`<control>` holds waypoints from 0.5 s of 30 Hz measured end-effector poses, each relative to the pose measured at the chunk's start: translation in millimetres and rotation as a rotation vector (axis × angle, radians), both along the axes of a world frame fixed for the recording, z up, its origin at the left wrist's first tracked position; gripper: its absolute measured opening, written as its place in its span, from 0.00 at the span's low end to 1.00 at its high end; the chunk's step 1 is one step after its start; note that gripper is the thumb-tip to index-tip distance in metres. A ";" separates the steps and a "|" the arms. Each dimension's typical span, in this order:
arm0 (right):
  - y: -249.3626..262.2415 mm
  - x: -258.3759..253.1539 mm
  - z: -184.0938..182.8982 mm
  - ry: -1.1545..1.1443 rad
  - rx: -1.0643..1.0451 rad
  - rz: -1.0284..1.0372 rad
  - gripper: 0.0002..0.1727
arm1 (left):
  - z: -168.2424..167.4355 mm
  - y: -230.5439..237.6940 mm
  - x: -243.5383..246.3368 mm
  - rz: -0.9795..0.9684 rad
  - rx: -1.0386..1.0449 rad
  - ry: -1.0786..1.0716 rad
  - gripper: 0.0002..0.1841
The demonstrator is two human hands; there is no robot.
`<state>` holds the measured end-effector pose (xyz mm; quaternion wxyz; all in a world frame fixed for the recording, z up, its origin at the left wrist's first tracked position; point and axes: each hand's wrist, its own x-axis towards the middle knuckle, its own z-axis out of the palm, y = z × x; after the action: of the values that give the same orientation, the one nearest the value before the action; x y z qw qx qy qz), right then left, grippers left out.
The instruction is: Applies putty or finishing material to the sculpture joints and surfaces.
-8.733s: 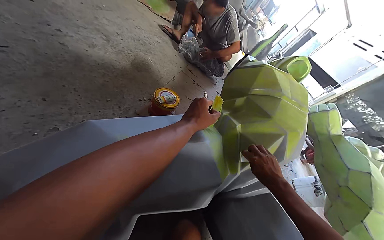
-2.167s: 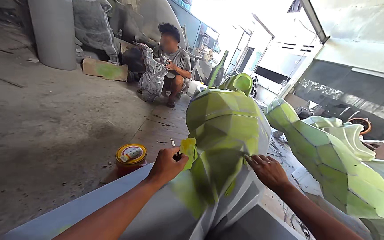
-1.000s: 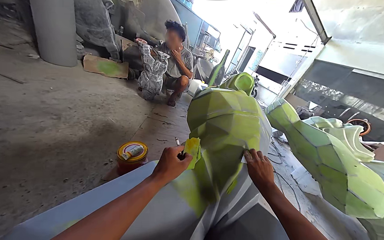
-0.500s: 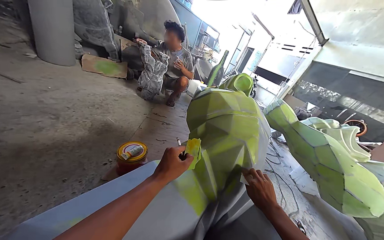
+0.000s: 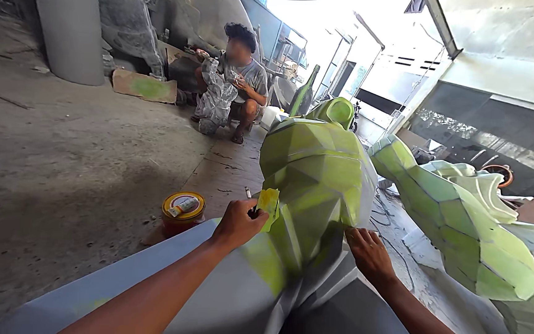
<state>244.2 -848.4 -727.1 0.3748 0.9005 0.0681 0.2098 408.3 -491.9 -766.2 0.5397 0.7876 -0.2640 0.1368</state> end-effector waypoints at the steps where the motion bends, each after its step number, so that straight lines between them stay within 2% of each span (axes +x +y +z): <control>1: -1.2 -3.4 0.8 0.006 0.001 0.006 0.21 | -0.7 -0.4 0.7 0.000 0.002 -0.002 0.11; 4: 0.3 -1.9 15.6 0.028 0.052 0.054 0.20 | -1.9 -0.8 2.6 -0.011 0.003 0.007 0.10; 8: 1.7 22.7 35.8 0.024 0.098 0.080 0.26 | -0.9 -0.4 1.9 -0.026 -0.005 0.005 0.11; 11: -0.2 33.7 34.4 0.054 0.085 0.036 0.24 | -0.1 -0.3 0.9 -0.019 -0.001 0.002 0.11; 15: 4.3 17.6 15.4 0.085 0.166 -0.049 0.26 | 0.4 0.7 1.1 -0.023 -0.017 0.009 0.11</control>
<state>261.8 -844.1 -711.8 0.3007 0.9379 0.0444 0.1670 409.5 -491.2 -765.8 0.5489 0.7806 -0.2695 0.1294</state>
